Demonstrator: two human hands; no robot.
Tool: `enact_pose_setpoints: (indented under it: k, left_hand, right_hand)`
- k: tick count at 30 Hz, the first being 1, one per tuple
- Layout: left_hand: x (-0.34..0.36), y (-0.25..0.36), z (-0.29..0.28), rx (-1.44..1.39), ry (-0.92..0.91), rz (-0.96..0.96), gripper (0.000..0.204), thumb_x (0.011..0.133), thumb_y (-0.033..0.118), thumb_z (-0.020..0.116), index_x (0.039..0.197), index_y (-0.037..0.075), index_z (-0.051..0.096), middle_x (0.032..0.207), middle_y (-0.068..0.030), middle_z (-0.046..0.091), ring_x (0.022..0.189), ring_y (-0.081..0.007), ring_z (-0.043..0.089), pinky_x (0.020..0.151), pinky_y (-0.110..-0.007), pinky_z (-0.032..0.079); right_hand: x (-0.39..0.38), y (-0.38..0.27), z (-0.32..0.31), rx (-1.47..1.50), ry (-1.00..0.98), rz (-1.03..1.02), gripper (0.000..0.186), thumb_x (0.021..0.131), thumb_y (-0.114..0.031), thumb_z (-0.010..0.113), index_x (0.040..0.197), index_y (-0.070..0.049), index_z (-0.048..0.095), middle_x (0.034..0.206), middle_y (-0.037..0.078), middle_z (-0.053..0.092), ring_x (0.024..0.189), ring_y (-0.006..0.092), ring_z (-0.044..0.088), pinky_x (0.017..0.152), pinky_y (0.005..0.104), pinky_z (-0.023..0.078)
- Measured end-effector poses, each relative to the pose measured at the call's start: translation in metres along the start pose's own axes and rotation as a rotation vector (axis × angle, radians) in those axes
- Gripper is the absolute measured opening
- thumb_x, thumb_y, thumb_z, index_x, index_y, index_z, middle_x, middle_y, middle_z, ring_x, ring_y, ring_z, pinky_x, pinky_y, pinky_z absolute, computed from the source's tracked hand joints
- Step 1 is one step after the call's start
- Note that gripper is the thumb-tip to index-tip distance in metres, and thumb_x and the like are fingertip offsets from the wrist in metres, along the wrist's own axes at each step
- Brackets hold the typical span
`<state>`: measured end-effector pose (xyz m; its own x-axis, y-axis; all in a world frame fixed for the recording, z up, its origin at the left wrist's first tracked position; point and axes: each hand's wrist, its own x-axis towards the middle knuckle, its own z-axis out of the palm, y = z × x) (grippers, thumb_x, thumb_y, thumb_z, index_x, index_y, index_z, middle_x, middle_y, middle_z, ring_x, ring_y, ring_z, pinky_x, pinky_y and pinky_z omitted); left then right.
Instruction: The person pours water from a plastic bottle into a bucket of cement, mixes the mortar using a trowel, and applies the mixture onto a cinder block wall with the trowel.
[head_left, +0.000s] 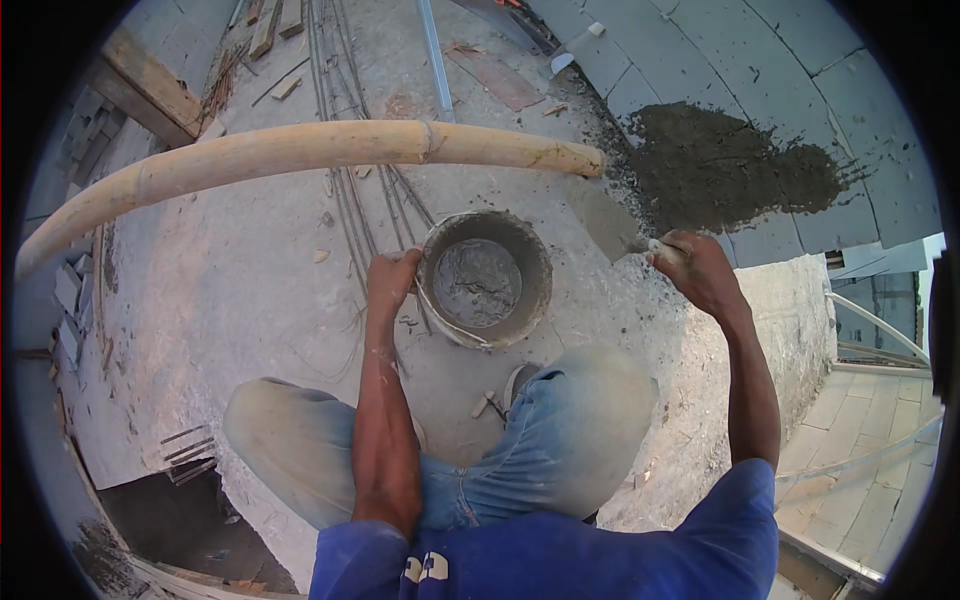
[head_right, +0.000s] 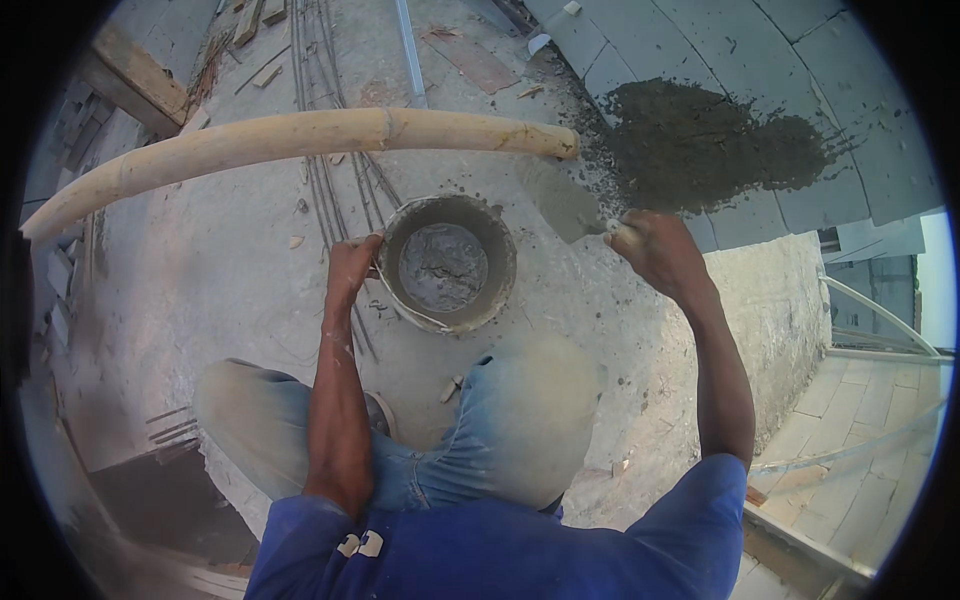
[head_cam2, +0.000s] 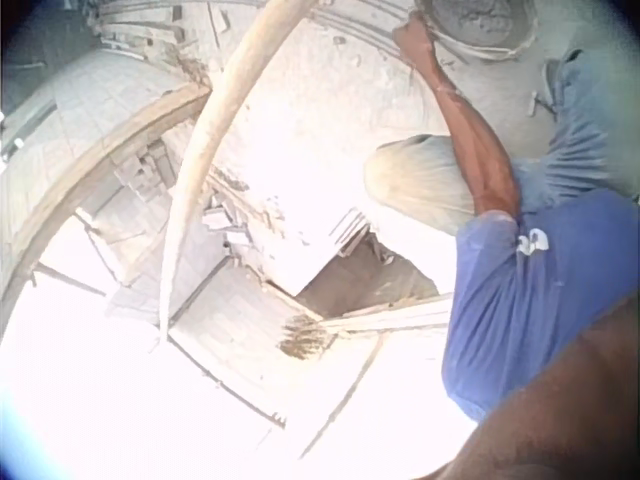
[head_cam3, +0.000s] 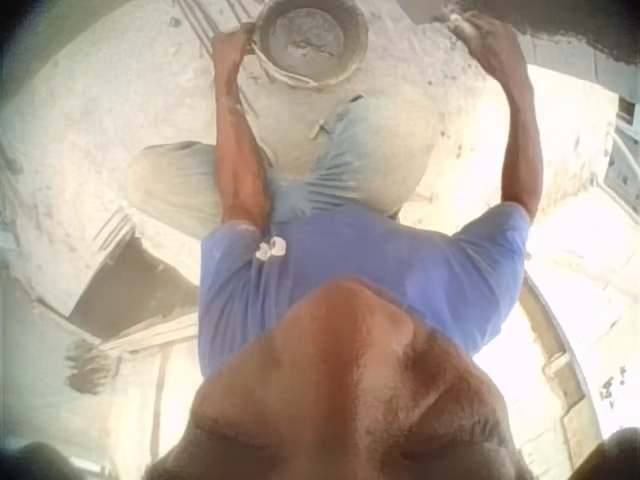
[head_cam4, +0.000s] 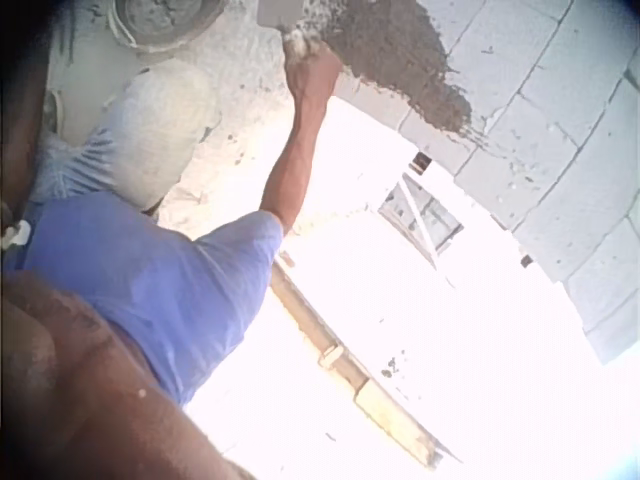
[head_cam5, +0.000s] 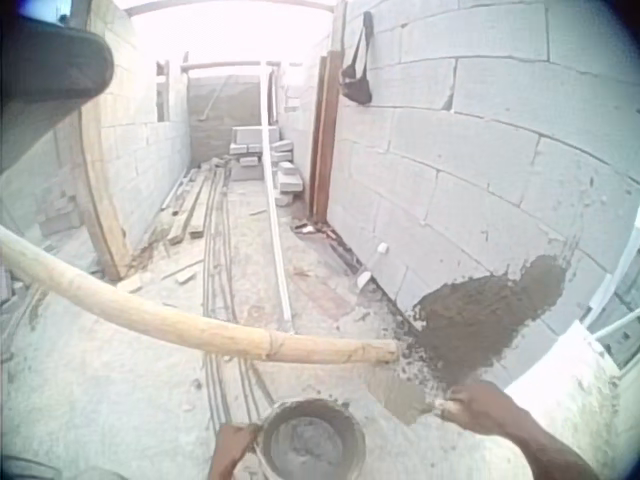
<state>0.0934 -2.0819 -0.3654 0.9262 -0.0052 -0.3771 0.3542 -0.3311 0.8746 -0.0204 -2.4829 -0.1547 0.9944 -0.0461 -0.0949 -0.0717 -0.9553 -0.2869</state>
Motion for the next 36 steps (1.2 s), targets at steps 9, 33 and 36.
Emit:
enact_pose_setpoints:
  k: [9, 33, 36]
  left_hand:
    - [-0.05, 0.052, 0.038, 0.026, -0.184, 0.093, 0.042, 0.087, 0.034, 0.069, 0.08, -0.007, 0.074, 0.06, -0.007, 0.061, 0.055, -0.0123, 0.059, 0.053, -0.032, 0.048]
    - [-0.04, -0.03, -0.025, -0.169, 0.134, -0.165, 0.048, 0.096, 0.038, 0.06, 0.103, -0.009, 0.071, 0.088, -0.0118, 0.069, 0.072, -0.0173, 0.067, 0.062, -0.031, 0.057]
    - [-0.015, -0.023, 0.018, -0.175, 0.03, -0.128, 0.049, 0.097, 0.039, 0.059, 0.101, -0.008, 0.071, 0.086, -0.0115, 0.069, 0.073, -0.0167, 0.067, 0.062, -0.031, 0.058]
  right_hand:
    - [0.015, -0.03, 0.194, -0.475, -0.243, -0.17, 0.026, 0.089, -0.027, 0.065, 0.101, -0.004, 0.069, 0.101, 0.016, 0.067, 0.094, 0.0373, 0.067, 0.084, 0.0461, 0.055]
    - [0.191, 0.045, 0.072, 1.463, -0.656, 0.187, 0.034, 0.093, -0.029, 0.066, 0.101, 0.004, 0.068, 0.069, 0.008, 0.063, 0.055, 0.0135, 0.06, 0.046, 0.0288, 0.048]
    - [0.209, 0.206, 0.085, 0.821, 0.062, 0.585, 0.035, 0.093, -0.03, 0.064, 0.087, 0.004, 0.069, 0.074, 0.014, 0.068, 0.065, 0.0201, 0.067, 0.05, 0.0373, 0.051]
